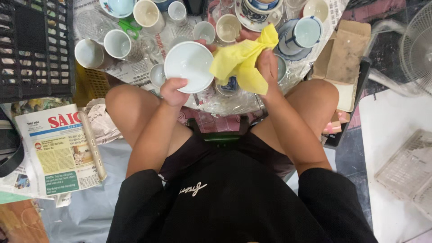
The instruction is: The person wipes several ceramic items, including a wooden bowl, a white bowl, and a blue patterned bowl, using a yellow cloth. The person handles each item one at a time, wiping the interior and exterior surfaces before placing them aside.
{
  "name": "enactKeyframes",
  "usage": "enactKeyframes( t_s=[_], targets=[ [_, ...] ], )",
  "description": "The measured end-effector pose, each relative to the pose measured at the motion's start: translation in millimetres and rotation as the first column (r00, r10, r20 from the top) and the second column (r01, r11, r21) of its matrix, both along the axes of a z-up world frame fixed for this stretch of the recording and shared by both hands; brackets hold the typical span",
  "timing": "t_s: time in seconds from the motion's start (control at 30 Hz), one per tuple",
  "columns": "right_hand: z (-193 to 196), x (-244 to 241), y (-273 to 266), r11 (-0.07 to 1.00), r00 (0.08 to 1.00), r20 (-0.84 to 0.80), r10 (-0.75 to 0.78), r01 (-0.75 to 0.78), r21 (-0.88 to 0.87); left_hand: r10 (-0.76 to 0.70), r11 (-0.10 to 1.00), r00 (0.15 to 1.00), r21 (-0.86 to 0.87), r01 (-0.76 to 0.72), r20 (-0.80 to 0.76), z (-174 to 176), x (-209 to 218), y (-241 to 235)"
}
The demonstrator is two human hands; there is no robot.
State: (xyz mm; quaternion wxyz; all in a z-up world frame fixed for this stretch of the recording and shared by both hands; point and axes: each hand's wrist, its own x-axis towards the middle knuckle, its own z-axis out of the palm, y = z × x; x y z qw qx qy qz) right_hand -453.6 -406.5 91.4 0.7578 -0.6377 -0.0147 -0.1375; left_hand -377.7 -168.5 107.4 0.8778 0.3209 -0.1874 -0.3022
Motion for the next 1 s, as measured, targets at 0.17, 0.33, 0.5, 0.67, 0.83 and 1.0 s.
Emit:
enactKeyframes(
  t_s=[0.17, 0.33, 0.5, 0.67, 0.83, 1.0],
  targets=[
    [1.1, 2.0, -3.5, 0.991, 0.995, 0.069, -0.076, 0.083, -0.1, -0.123, 0.988, 0.992, -0.099, 0.119, -0.039, 5.2, -3.8, 6.1],
    [7.0, 7.1, -4.7, 0.99, 0.991, -0.036, -0.132, 0.133, 0.036, -0.113, 0.993, 0.994, -0.023, 0.113, -0.013, 0.8, -6.4, -1.4],
    [5.3, -3.4, 3.6, 0.979, 0.998, -0.068, -0.003, -0.011, -0.204, -0.072, 0.995, 0.997, 0.066, 0.071, 0.004, -38.5, -14.0, 2.5],
    [-13.9, -4.7, 35.4, 0.941, 0.939, -0.128, -0.318, 0.297, -0.163, 0.018, 0.994, 0.985, 0.109, 0.001, -0.174, -102.0, -29.2, 6.0],
    [-29.5, -19.7, 39.1, 0.931, 0.99, 0.079, -0.116, 0.136, -0.338, 0.059, 0.996, 0.982, 0.079, -0.045, -0.18, -109.3, -36.2, 2.4],
    [-41.8, -30.2, 45.9, 0.887, 0.998, 0.062, 0.007, 0.023, -0.461, 0.097, 0.993, 0.978, 0.082, -0.083, -0.185, -108.0, -34.9, 5.7]
  ],
)
